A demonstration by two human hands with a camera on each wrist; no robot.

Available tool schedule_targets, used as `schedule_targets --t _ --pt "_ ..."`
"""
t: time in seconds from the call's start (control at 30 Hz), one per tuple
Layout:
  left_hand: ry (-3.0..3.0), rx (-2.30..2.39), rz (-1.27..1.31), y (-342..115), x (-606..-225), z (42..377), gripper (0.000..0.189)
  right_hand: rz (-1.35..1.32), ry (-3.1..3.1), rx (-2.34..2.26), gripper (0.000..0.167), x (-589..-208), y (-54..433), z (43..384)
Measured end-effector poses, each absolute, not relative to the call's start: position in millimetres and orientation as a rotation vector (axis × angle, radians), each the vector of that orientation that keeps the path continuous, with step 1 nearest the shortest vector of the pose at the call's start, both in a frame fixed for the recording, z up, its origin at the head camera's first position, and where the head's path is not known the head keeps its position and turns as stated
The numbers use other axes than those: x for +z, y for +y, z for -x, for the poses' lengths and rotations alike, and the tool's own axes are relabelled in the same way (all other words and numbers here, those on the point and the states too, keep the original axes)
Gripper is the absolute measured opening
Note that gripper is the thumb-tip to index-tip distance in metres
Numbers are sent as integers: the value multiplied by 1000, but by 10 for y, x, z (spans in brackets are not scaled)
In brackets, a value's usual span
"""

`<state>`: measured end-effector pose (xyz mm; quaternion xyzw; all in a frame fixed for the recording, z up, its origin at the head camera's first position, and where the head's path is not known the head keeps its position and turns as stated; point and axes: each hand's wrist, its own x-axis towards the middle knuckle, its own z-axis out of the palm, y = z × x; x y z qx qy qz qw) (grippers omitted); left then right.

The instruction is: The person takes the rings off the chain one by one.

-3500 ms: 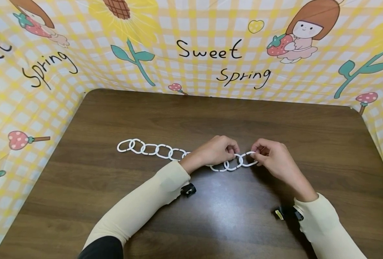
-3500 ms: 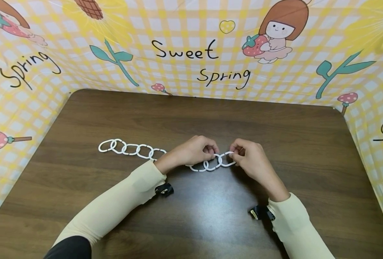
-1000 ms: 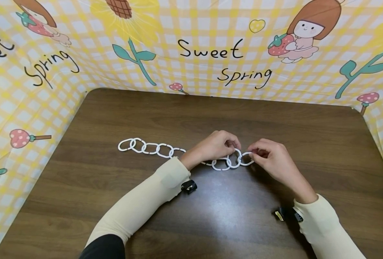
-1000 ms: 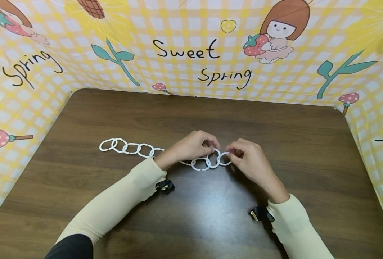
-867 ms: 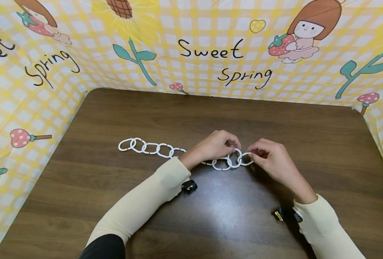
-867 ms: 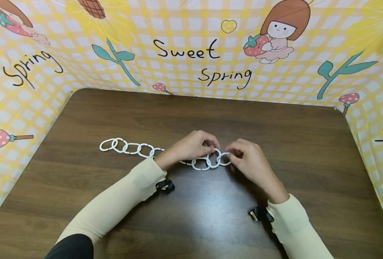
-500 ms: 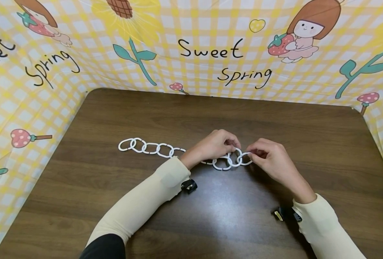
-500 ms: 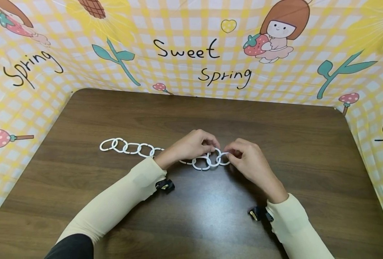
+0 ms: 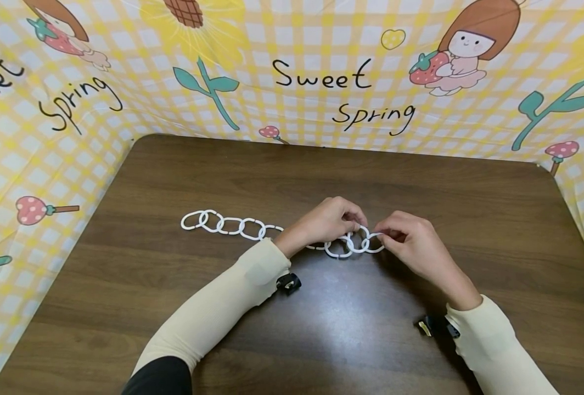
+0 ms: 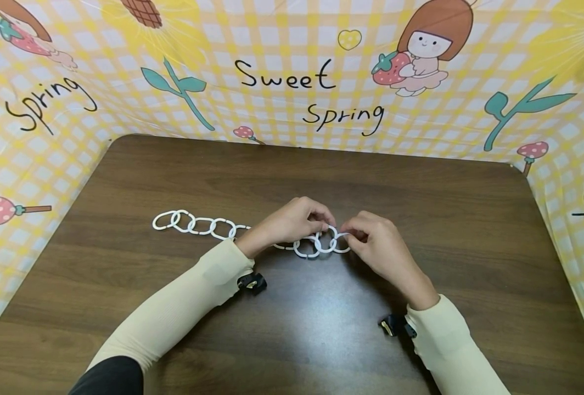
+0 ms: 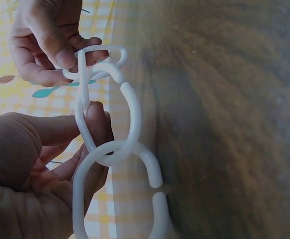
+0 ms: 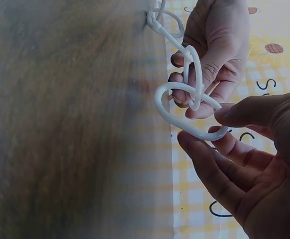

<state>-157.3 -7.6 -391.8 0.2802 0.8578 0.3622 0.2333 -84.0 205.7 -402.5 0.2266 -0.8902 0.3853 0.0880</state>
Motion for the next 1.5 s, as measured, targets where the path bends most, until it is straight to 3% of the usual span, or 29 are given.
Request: schedule_targets --t 1.5 --pt "2348 1019 -752 -49 -3902 1566 16 -739 -2616 1043 20 -4017 2107 801"
